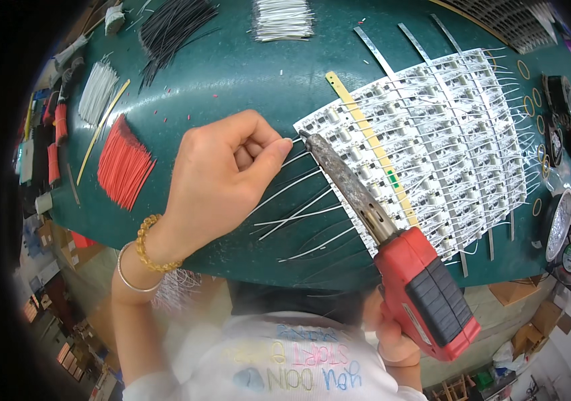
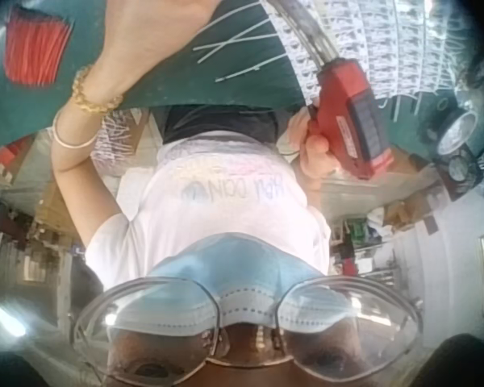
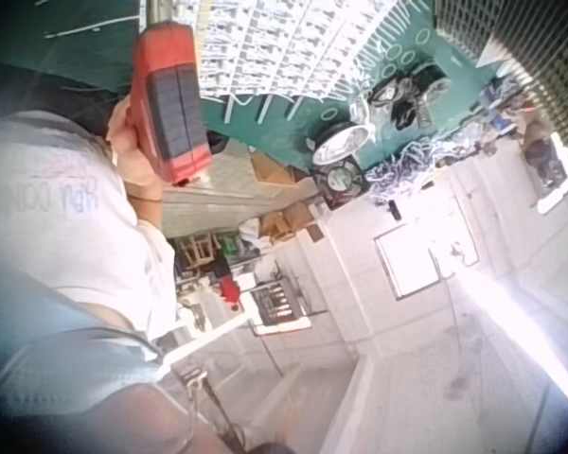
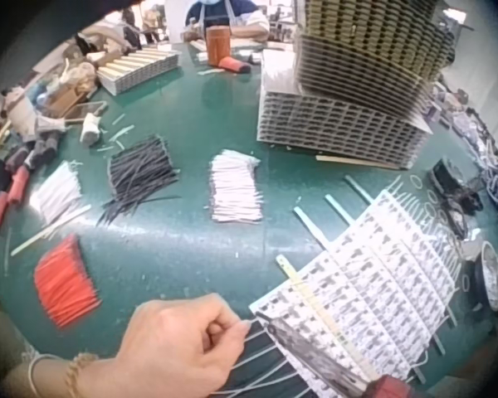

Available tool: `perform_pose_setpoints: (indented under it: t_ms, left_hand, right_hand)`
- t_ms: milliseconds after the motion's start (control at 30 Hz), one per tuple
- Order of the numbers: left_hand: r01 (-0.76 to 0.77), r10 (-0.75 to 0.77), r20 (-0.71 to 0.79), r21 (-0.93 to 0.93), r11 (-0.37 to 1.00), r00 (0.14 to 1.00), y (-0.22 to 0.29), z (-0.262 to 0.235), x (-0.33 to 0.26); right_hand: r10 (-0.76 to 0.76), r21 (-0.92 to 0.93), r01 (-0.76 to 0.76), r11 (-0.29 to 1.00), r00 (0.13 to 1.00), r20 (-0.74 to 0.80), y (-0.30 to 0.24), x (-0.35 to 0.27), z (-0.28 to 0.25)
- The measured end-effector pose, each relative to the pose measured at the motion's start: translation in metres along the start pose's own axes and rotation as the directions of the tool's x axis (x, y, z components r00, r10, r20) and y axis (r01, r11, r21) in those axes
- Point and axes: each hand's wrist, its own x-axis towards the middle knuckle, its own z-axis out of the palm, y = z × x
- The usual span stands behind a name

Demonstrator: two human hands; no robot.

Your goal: Soldering electrical wires onto LED strips and organizing components for lighting assembly.

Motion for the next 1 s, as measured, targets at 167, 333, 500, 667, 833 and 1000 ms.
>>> perform_pose_setpoints:
  t_ms: [167, 333, 500, 667, 833, 1000]
  left_hand:
    - [-0.032, 0.033, -0.019, 0.027, 0.999, 0.999, 0.0, 0.002, 0.001]
    - [-0.029, 0.03, -0.02, 0.042, 0.999, 0.999, 0.001, 0.001, 0.0]
    - [-0.035, 0.036, -0.016, 0.056, 0.998, 0.999, 0.0, 0.002, 0.001]
    - [-0.034, 0.035, -0.018, 0.065, 0.997, 0.999, 0.0, 0.001, 0.001]
    - [-0.038, 0.039, -0.016, 0.06, 0.997, 0.999, 0.0, 0.001, 0.001]
    - [-0.022, 0.022, -0.003, 0.07, 0.997, 1.0, 0.0, 0.0, 0.001]
  right_hand:
    - [-0.029, 0.001, 0.029, 1.0, 1.0, -0.007, 0.003, 0.001, 0.0]
    - [-0.051, 0.043, 0.051, 0.998, 0.999, -0.01, 0.006, -0.004, -0.003]
    - [-0.052, -0.006, 0.052, 0.999, 0.998, 0.026, 0.003, -0.004, -0.004]
    - [-0.066, -0.025, 0.067, 0.997, 0.997, 0.038, 0.008, -0.006, -0.009]
    - [-0.045, 0.095, 0.042, 0.995, 0.998, 0.034, 0.004, -0.005, -0.004]
    - [-0.006, 0.064, 0.004, 0.998, 0.999, 0.031, 0.005, -0.007, -0.006]
